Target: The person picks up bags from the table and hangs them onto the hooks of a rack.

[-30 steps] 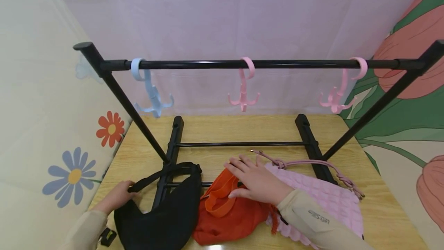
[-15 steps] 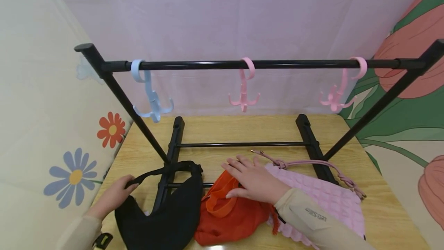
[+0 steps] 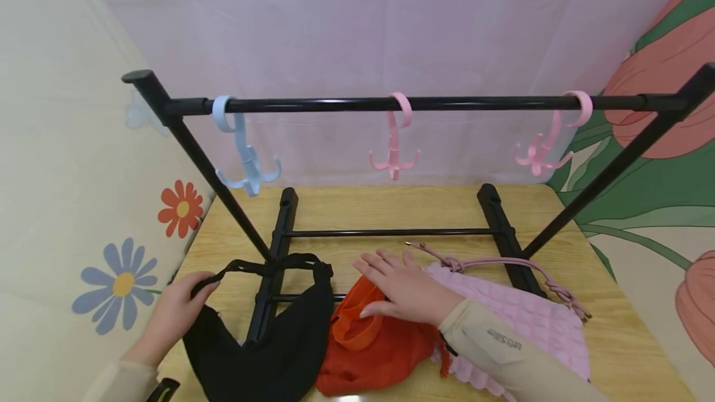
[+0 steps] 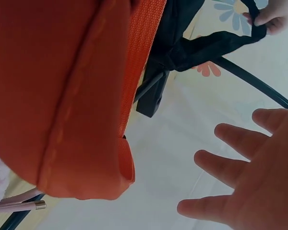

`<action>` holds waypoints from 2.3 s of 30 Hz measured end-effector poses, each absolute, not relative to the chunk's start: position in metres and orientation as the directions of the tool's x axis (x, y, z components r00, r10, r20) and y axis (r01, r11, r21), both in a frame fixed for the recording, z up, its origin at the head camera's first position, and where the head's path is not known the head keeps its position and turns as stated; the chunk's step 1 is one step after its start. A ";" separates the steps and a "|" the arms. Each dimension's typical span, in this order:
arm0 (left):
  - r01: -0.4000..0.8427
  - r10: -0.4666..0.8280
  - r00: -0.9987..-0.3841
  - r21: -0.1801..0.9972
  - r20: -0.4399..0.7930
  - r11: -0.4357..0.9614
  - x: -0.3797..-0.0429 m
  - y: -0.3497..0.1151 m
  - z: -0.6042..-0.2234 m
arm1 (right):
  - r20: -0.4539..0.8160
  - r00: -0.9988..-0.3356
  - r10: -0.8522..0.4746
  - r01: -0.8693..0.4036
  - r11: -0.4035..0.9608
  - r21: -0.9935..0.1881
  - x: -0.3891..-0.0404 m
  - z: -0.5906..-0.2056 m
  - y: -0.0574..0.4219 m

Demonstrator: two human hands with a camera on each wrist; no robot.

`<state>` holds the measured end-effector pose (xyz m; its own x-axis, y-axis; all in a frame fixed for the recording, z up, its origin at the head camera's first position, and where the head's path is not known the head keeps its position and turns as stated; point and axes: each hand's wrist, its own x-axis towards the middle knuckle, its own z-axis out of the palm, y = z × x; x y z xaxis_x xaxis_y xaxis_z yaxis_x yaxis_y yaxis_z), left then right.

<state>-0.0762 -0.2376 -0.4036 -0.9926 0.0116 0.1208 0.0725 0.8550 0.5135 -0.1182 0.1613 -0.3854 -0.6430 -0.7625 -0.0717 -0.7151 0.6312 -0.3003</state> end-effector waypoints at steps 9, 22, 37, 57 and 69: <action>0.209 0.049 -0.948 0.500 0.313 0.840 -0.071 -0.227 -0.388 | -0.061 -0.637 -0.769 -0.727 0.625 -0.283 -0.120 -0.385 0.155; 0.414 0.135 -0.815 0.404 0.563 0.816 -0.069 -0.207 -0.367 | -0.023 -0.635 -0.772 -0.736 0.614 -0.287 -0.124 -0.388 0.148; 0.594 0.259 -0.696 0.334 0.670 0.731 -0.067 -0.194 -0.348 | 0.008 -0.604 -0.797 -0.736 0.553 -0.391 -0.128 -0.391 0.140; 0.728 0.340 -0.596 0.311 0.727 0.611 -0.057 -0.176 -0.329 | -0.043 -0.587 -0.808 -0.666 0.513 -0.541 -0.125 -0.387 0.123; 0.745 0.327 -0.572 0.310 0.752 0.590 -0.059 -0.168 -0.323 | -0.006 -0.637 -0.771 -0.515 0.432 -0.740 -0.119 -0.381 0.104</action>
<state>-0.0587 -0.1682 -0.3225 -0.5718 0.3273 0.7523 0.7454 0.5903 0.3098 -0.1191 0.1040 -0.3806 -0.6371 -0.7707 -0.0064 -0.5150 0.4319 -0.7404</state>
